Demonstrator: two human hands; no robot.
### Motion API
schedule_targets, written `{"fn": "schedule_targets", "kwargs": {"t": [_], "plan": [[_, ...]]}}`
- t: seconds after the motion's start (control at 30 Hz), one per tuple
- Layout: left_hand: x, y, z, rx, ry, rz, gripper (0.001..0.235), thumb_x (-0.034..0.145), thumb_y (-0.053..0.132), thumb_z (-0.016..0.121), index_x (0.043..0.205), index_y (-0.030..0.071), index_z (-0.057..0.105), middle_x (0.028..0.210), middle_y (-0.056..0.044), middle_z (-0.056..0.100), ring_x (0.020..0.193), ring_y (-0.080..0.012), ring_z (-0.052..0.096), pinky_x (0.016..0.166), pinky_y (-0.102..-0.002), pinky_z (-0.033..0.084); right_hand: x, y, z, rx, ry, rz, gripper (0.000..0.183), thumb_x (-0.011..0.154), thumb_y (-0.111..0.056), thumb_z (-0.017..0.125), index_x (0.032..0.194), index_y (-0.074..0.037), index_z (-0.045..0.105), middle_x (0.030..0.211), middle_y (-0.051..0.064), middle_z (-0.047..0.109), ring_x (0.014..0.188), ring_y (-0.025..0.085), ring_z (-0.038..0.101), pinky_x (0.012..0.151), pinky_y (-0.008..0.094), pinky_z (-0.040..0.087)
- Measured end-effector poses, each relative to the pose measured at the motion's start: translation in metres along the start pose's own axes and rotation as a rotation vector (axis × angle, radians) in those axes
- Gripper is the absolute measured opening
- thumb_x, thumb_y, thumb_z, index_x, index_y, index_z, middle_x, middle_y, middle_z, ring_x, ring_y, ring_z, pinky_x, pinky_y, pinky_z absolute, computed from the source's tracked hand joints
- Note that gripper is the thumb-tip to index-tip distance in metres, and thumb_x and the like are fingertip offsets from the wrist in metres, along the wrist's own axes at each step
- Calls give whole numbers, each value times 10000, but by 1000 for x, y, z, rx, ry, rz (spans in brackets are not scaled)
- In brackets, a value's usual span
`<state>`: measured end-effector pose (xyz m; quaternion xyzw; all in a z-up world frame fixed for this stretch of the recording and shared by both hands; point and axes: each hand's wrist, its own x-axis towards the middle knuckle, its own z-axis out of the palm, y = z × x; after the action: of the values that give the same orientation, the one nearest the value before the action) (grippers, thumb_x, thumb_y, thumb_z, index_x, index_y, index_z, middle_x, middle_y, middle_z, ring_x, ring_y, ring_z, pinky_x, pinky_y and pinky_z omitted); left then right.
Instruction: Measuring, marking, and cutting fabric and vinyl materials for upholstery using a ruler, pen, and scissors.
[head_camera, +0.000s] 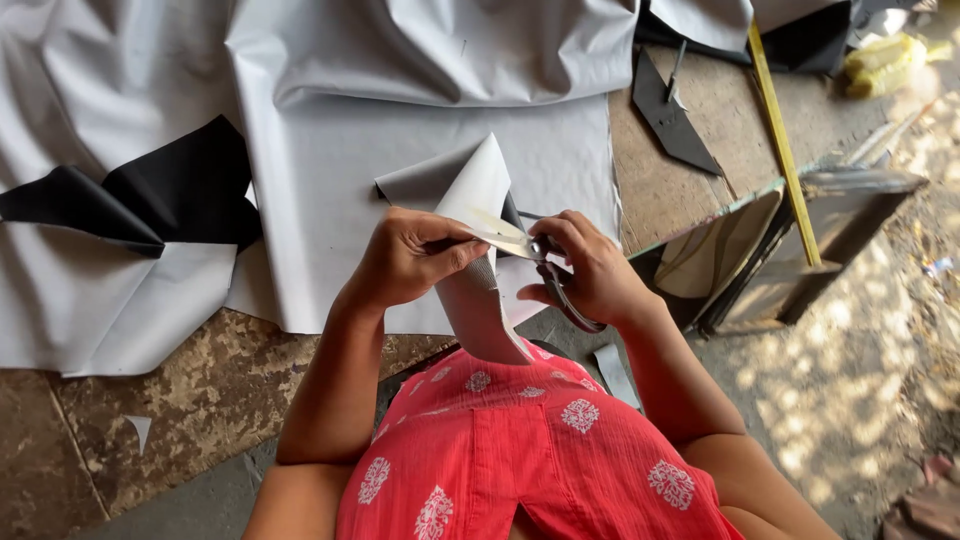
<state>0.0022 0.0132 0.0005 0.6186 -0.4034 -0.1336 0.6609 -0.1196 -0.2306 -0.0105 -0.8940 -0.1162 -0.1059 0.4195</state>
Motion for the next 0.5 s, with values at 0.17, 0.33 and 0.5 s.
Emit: {"fn": "schedule_targets", "kwargs": {"t": [0.17, 0.33, 0.5], "plan": [[-15, -9, -13, -33, -69, -12, 74, 854, 39, 795, 921, 9, 805, 619, -156, 675, 603, -122, 555, 554, -320, 491, -5, -36, 15, -196, 36, -100, 696, 773, -454, 880, 1253, -37, 596, 889, 144, 561, 708, 343, 596, 564, 432, 535], [-20, -17, -14, -16, -92, 10, 121, 781, 5, 808, 900, -17, 799, 626, -185, 674, 548, -205, 591, 540, -347, 490, -15, -47, 24, -310, 96, -103, 665, 792, -523, 849, 1221, -77, 607, 904, 111, 572, 754, 342, 630, 580, 457, 544], [-25, -17, -17, 5, -88, -5, 112, 805, 39, 788, 911, 4, 802, 619, -178, 654, 591, -149, 557, 541, -320, 467, -13, -47, 25, -315, 111, -102, 619, 792, -496, 858, 1191, -87, 622, 863, 114, 575, 716, 361, 636, 572, 463, 536]]}}
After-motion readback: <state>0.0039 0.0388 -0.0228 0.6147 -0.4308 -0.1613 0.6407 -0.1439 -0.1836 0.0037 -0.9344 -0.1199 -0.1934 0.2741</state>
